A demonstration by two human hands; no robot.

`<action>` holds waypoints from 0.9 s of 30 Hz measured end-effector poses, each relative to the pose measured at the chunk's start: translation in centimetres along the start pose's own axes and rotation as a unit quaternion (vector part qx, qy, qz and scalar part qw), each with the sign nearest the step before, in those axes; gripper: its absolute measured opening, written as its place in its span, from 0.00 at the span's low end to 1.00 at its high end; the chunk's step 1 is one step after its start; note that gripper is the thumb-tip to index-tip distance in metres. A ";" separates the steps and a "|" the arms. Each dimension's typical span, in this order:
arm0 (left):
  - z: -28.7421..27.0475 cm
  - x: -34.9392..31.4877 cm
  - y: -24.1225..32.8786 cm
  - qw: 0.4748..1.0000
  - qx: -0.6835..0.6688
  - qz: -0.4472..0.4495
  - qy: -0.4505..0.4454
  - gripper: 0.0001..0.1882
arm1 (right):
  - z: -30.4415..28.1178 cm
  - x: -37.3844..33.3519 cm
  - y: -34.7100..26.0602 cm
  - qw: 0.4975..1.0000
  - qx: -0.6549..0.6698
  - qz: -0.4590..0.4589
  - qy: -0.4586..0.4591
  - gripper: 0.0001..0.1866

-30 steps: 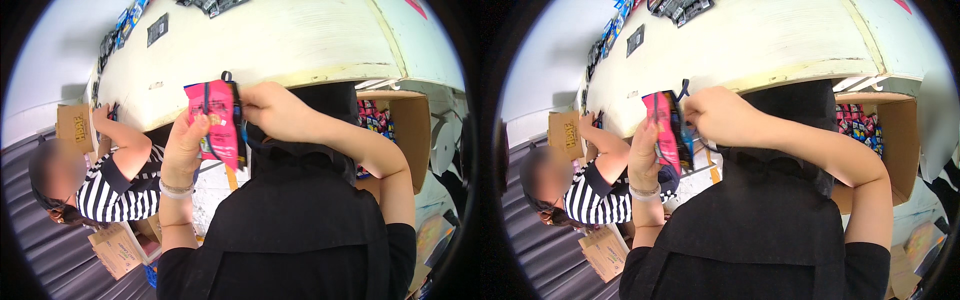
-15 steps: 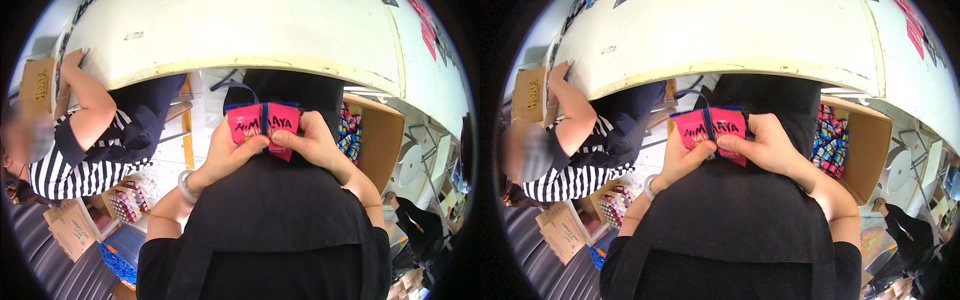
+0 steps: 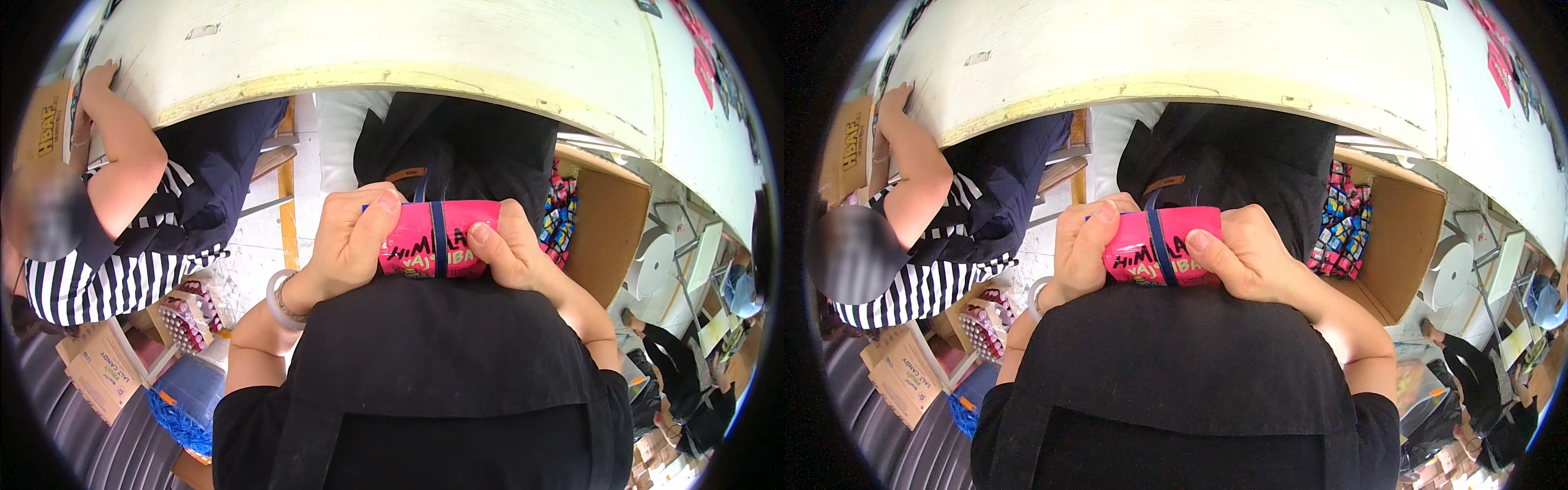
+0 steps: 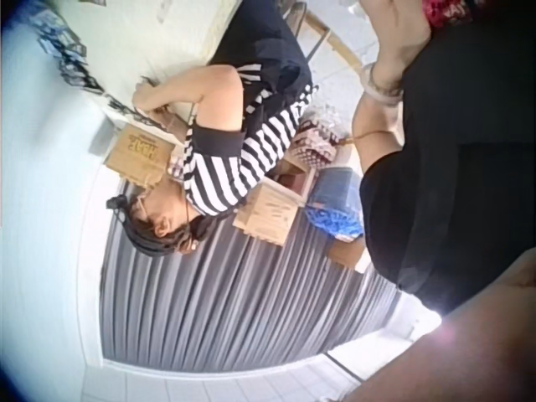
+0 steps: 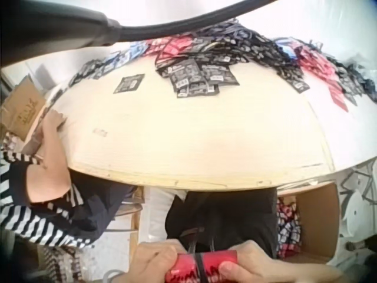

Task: The person gathers small pink packets from a table and secures them into bundles using black rubber bands. They repeatedly pick up packets, align them, and tie them together, placing the finished bundles back on the table.

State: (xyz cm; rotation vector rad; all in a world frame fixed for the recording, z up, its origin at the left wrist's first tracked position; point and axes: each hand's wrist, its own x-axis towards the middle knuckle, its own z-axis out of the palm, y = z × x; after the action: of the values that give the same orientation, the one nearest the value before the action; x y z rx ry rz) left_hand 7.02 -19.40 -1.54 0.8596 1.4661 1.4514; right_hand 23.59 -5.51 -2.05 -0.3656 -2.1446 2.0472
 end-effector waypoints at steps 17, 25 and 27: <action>1.5 0.5 -1.2 0.970 -0.188 -0.114 0.107 0.18 | 2.3 -0.3 3.1 0.953 0.086 0.103 0.273 0.25; 0.7 0.6 -1.0 0.993 -0.039 -0.048 0.105 0.13 | 0.8 -1.3 3.7 0.990 -0.030 0.134 0.038 0.22; 0.4 0.4 -0.8 0.994 -0.024 -0.049 0.090 0.13 | 1.2 -0.7 3.4 0.999 -0.009 0.047 0.017 0.21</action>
State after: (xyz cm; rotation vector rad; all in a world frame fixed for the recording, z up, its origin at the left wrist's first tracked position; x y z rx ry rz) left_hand 7.35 -18.93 -2.34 0.6314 1.5760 1.5142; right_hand 24.20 -6.72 -5.48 -0.5087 -2.1671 2.0557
